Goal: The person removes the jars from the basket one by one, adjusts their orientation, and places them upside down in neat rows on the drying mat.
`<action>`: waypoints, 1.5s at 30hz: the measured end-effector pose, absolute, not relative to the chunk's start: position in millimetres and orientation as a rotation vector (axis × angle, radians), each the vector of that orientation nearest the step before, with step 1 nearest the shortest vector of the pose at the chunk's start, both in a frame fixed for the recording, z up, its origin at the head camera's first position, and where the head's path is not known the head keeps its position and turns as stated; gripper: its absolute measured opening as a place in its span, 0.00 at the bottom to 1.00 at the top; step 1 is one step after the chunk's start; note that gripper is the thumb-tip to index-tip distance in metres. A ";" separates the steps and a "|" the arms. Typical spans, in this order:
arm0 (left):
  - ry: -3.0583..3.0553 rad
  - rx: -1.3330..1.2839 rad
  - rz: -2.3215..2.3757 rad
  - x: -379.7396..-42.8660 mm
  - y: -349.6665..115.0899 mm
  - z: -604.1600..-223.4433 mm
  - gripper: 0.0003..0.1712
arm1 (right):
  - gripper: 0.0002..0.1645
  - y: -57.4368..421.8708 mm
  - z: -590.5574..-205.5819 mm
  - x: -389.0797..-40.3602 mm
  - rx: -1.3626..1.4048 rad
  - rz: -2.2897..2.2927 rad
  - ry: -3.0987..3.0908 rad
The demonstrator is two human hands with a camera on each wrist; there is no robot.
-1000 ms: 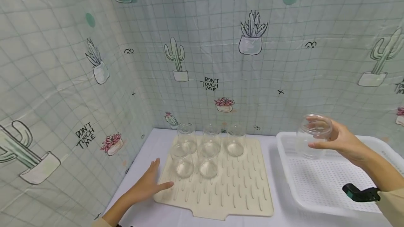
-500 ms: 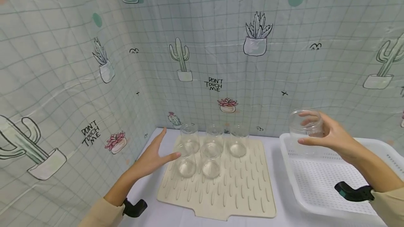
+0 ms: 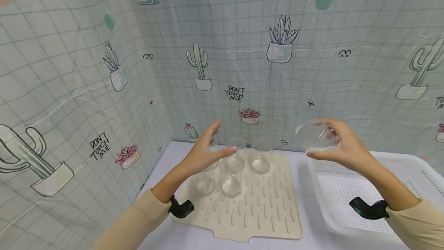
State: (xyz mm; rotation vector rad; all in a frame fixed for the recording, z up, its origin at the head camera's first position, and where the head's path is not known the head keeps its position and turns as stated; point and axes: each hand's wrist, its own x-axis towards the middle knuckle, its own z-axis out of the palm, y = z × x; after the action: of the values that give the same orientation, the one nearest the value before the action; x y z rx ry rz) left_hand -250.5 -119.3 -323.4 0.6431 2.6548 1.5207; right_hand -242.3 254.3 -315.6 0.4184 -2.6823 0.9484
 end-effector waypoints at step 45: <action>2.233 0.773 1.783 -275.7 -2.6 -314.3 0.32 | 0.54 189.1 -302.2 -245.0 0.631 0.185 -2.303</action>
State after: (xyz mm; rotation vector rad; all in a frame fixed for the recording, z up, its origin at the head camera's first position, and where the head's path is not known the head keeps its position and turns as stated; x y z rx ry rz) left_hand -275.7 -2.6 -314.3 0.7725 2.2334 1.7832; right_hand -245.0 189.1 -302.2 0.6307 -2.3034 0.1851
